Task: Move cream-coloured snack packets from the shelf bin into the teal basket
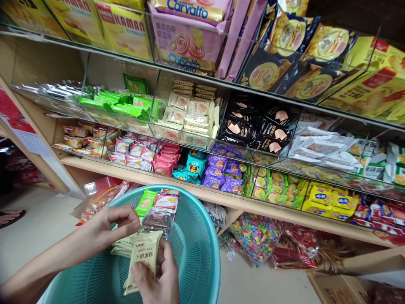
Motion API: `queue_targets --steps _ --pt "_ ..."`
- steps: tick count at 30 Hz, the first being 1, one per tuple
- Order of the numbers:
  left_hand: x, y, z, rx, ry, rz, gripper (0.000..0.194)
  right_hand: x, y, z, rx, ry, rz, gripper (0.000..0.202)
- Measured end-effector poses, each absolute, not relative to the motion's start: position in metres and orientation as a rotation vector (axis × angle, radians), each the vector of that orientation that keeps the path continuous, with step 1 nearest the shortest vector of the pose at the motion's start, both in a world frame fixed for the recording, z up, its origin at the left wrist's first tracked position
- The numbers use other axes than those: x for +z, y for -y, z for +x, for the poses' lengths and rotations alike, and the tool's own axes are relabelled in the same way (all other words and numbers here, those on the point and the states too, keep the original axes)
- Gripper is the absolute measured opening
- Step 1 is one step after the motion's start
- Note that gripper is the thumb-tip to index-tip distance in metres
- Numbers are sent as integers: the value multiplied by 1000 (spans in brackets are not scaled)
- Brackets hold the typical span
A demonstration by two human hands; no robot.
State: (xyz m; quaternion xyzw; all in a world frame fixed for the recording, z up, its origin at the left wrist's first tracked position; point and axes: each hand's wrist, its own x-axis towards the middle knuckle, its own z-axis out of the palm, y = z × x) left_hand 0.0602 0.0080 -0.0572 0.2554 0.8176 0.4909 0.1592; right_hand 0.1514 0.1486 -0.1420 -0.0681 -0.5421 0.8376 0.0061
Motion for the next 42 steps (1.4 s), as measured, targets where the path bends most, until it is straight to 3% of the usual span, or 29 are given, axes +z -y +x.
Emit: queue_targets --steps 24,32,42 --pt "-65 2 70 1317 -2348 807 29 -140 -155 154 2551 1869 -227 62" --pt "-98 -30 107 1674 -2783 619 17 -143 -154 150 2630 1556 -351 58" --pt "-130 -34 146 1276 -3072 1123 51 -157 -159 158 2838 1300 -498 56"
